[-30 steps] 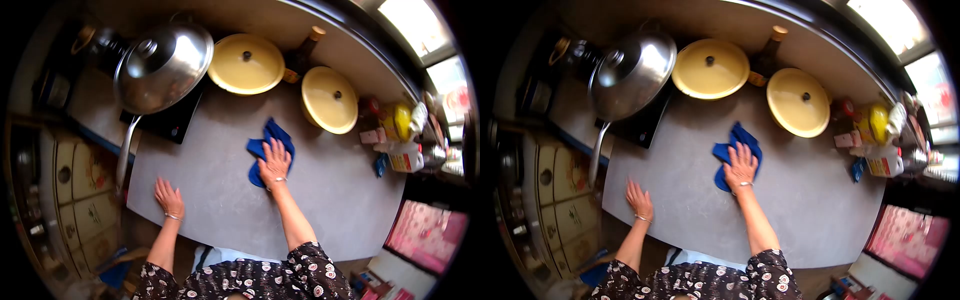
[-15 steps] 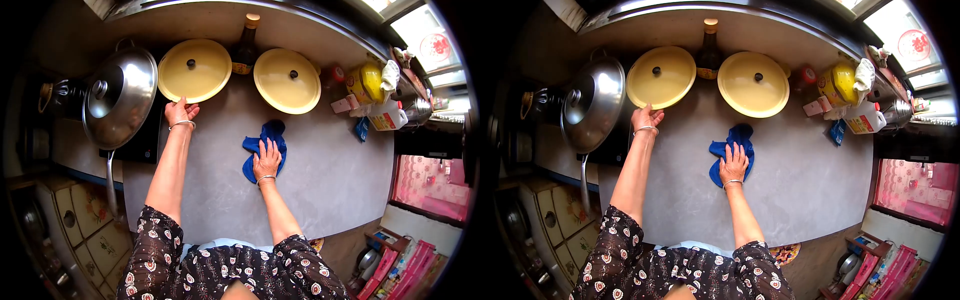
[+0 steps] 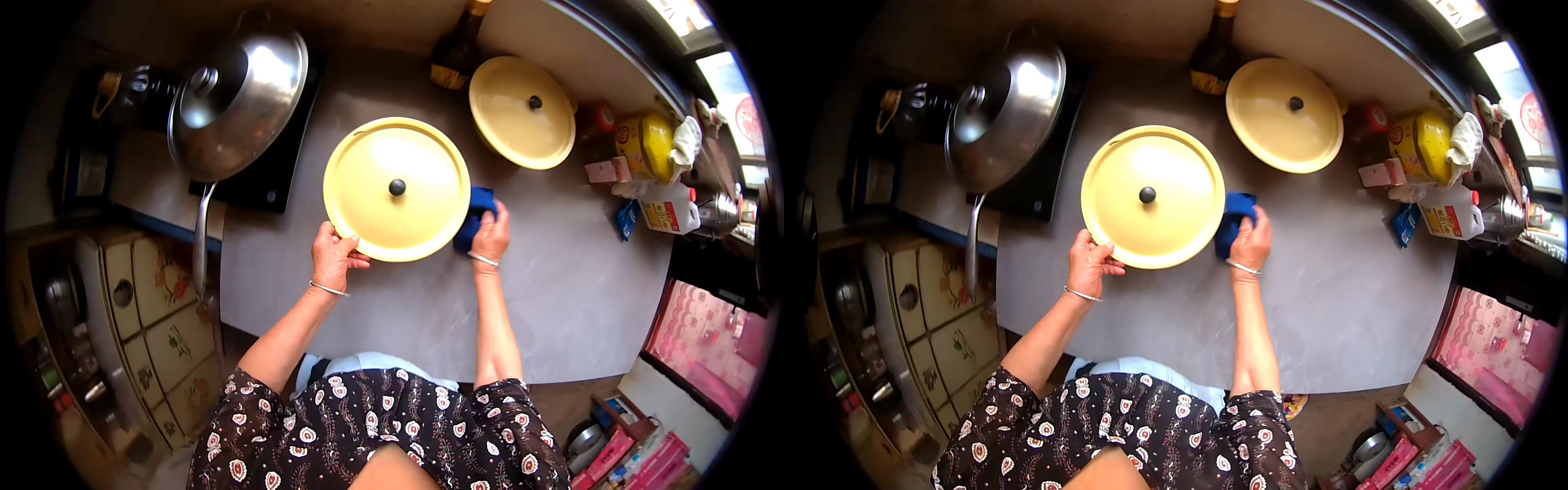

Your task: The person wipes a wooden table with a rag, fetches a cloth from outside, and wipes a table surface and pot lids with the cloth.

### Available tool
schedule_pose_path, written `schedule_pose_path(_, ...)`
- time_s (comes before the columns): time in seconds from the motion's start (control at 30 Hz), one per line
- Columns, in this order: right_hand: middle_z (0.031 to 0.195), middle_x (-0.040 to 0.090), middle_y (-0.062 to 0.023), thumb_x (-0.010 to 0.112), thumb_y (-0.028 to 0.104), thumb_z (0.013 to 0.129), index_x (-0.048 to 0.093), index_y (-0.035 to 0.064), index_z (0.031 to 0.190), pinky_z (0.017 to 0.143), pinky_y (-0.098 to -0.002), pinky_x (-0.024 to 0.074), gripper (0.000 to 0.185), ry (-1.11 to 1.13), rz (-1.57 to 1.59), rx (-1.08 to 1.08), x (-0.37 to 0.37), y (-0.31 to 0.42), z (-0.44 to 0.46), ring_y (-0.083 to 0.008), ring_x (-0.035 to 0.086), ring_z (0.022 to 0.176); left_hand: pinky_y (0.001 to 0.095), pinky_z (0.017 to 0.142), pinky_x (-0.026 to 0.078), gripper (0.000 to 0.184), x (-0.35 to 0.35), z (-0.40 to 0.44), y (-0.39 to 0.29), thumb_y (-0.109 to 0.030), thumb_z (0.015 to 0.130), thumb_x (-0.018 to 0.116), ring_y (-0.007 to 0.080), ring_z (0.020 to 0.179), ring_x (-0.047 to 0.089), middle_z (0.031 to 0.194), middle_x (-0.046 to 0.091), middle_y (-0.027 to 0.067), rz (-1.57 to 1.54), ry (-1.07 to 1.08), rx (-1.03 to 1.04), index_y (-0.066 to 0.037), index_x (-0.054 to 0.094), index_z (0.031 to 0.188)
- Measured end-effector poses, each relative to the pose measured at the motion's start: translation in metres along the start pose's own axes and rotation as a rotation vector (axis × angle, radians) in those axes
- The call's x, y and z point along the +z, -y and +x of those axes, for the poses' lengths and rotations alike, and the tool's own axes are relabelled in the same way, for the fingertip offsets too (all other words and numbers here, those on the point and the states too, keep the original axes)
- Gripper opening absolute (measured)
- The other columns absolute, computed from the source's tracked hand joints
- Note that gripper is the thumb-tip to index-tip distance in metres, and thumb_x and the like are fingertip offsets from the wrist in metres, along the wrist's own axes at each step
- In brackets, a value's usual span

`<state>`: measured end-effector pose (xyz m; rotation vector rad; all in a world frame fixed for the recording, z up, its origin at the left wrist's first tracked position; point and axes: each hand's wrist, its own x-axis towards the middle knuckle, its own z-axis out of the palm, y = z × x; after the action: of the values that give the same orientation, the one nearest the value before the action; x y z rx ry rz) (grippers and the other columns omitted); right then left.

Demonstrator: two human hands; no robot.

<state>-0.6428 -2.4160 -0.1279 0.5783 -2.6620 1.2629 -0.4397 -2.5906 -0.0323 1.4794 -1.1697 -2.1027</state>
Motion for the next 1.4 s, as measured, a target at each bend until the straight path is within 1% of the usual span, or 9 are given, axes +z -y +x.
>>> schedule_pose_path(0.03, 0.094, 0.061, -0.0174, 0.052, 0.019, 0.089, 0.053, 0.0003, 0.11, 0.076, -0.0353, 0.0469, 0.028, 0.025, 0.11, 0.188, -0.014, 0.014, 0.006, -0.029, 0.059, 0.084, 0.027, 0.043, 0.051, 0.012, -0.006, -0.006, 0.003, -0.005, 0.082, 0.054, 0.017, 0.052, 0.059, 0.074, 0.058, 0.01, 0.043, 0.018, -0.011, 0.0, 0.046, 0.089)
schedule_pose_path(0.2, 0.091, 0.063, -0.009, 0.054, 0.02, 0.09, 0.053, 0.0007, 0.112, 0.073, -0.026, 0.0465, 0.029, 0.019, 0.329, 0.062, -0.069, 0.082, 0.048, -0.0135, 0.056, 0.079, 0.0327, 0.057, 0.047, 0.019, -0.02, 0.024, -0.004, -0.019, 0.082, 0.059, 0.0205, 0.061, 0.059, 0.072, 0.059, 0.01, 0.557, -0.172, 0.405, -0.001, 0.052, 0.078)
schedule_pose_path(0.3, 0.093, 0.062, -0.009, 0.059, 0.015, 0.084, 0.055, 0.0027, 0.112, 0.07, -0.0276, 0.0476, 0.03, 0.204, 0.366, -0.165, -0.065, 0.127, 0.064, -0.0171, 0.057, 0.077, 0.0346, 0.061, 0.046, 0.019, -0.002, 0.05, -0.027, -0.02, 0.08, 0.06, 0.0252, 0.065, 0.059, 0.075, 0.06, 0.0121, 0.725, -0.099, 0.577, -0.002, 0.056, 0.078)
schedule_pose_path(0.37, 0.095, 0.062, -0.0088, 0.063, 0.011, 0.077, 0.058, 0.0072, 0.11, 0.073, -0.0314, 0.0469, 0.034, 0.388, 0.236, -0.475, -0.042, 0.142, 0.074, -0.0225, 0.057, 0.08, 0.0355, 0.061, 0.047, 0.017, 0.006, 0.06, -0.027, -0.019, 0.079, 0.061, 0.0283, 0.066, 0.059, 0.077, 0.061, 0.0137, 0.8, -0.016, 0.654, -0.003, 0.058, 0.079)
schedule_pose_path(0.5, 0.1, 0.061, -0.0063, 0.063, 0.023, 0.077, 0.057, 0.0145, 0.114, 0.077, -0.0373, 0.0438, 0.038, 0.644, -0.154, -0.909, 0.023, 0.154, 0.064, -0.0277, 0.055, 0.089, 0.0397, 0.058, 0.048, 0.009, 0.02, 0.065, -0.007, -0.012, 0.078, 0.06, 0.0333, 0.064, 0.059, 0.075, 0.059, 0.0146, 0.895, 0.016, 0.881, -0.004, 0.061, 0.082)
schedule_pose_path(0.63, 0.089, 0.061, -0.0065, 0.061, 0.031, 0.078, 0.059, 0.0142, 0.098, 0.074, -0.039, 0.0442, 0.026, 0.928, -0.252, -0.716, 0.037, 0.142, 0.074, -0.0263, 0.056, 0.089, 0.0389, 0.055, 0.047, 0.009, 0.025, 0.055, -0.003, -0.014, 0.079, 0.06, 0.0315, 0.062, 0.057, 0.071, 0.058, 0.0128, 0.949, -0.059, 0.931, -0.005, 0.059, 0.079)
schedule_pose_path(1.0, 0.086, 0.057, -0.0213, 0.054, 0.027, 0.087, 0.046, 0.0034, 0.09, 0.063, -0.0492, 0.0431, 0.026, 0.39, -0.263, 0.006, -0.042, 0.053, 0.017, -0.0432, 0.054, 0.075, 0.0388, 0.051, 0.041, 0.021, 0.022, 0.056, 0.006, -0.012, 0.085, 0.054, 0.0309, 0.057, 0.053, 0.064, 0.053, 0.0129, 0.947, -0.265, 0.877, -0.002, 0.048, 0.067)
schedule_pose_path(1.1, 0.085, 0.058, -0.0215, 0.055, 0.026, 0.087, 0.048, 0.0023, 0.091, 0.062, -0.0472, 0.0445, 0.025, 0.262, -0.288, 0.182, -0.063, 0.049, -0.028, -0.0418, 0.056, 0.075, 0.039, 0.051, 0.041, 0.022, 0.019, 0.058, 0.009, -0.012, 0.085, 0.054, 0.0312, 0.056, 0.052, 0.065, 0.052, 0.0136, 0.953, -0.283, 0.88, -0.001, 0.048, 0.067)
schedule_pose_path(1.4, 0.077, 0.056, -0.013, 0.062, 0.028, 0.08, 0.051, 0.0072, 0.083, 0.057, -0.0435, 0.0465, 0.024, 0.478, -0.262, -0.318, -0.052, 0.064, 0.006, -0.0347, 0.057, 0.069, 0.0411, 0.063, 0.045, 0.023, 0.055, 0.048, -0.009, -0.027, 0.084, 0.056, 0.0321, 0.067, 0.056, 0.075, 0.057, 0.013, 0.993, 0.456, 0.787, -0.006, 0.053, 0.075)
